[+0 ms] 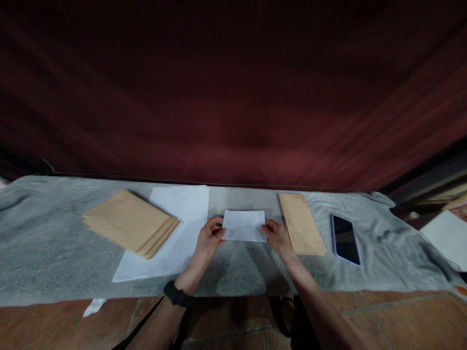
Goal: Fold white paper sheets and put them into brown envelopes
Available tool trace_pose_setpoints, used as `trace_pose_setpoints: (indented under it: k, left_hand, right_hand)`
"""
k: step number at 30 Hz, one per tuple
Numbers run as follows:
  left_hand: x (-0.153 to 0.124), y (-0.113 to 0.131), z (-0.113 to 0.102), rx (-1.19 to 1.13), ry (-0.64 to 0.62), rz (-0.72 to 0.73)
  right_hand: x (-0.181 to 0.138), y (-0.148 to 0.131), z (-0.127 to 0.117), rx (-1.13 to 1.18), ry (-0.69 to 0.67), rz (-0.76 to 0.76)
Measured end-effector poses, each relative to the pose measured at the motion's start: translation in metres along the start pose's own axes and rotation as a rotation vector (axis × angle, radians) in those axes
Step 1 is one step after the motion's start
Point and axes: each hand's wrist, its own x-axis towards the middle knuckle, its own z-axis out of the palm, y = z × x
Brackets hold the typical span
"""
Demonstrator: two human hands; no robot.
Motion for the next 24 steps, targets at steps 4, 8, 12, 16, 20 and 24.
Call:
trace_pose_setpoints:
  k: [4, 8, 12, 16, 20, 24]
  left_hand:
    - [-0.001, -0.006, -0.003, 0.240, -0.057, 0.064]
    - [-0.011, -0.008, 0.003, 0.387, -0.059, 0.098]
    - [-0.019, -0.005, 0.007, 0.384, -0.123, 0.050]
    - [-0.022, -0.001, 0.008, 0.383, -0.158, 0.001]
    - [-0.021, 0.000, 0.006, 0.512, -0.155, 0.057]
    - [-0.022, 0.004, 0.002, 0.892, -0.105, 0.187]
  right_hand:
    - [-0.005, 0.002, 0.002, -0.195, 0.103, -0.061]
    - [-0.016, -0.008, 0.024, -0.421, 0.186, -0.328]
    - [-0.034, -0.015, 0.060, -0.468, -0.009, -0.533]
    - [-0.050, -0.012, 0.080, -0.664, -0.063, -0.593]
    - [-0.052, -0.007, 0.075, -0.767, -0.048, -0.571]
    - [-0.048, -0.001, 0.062, -0.805, -0.024, -0.518]
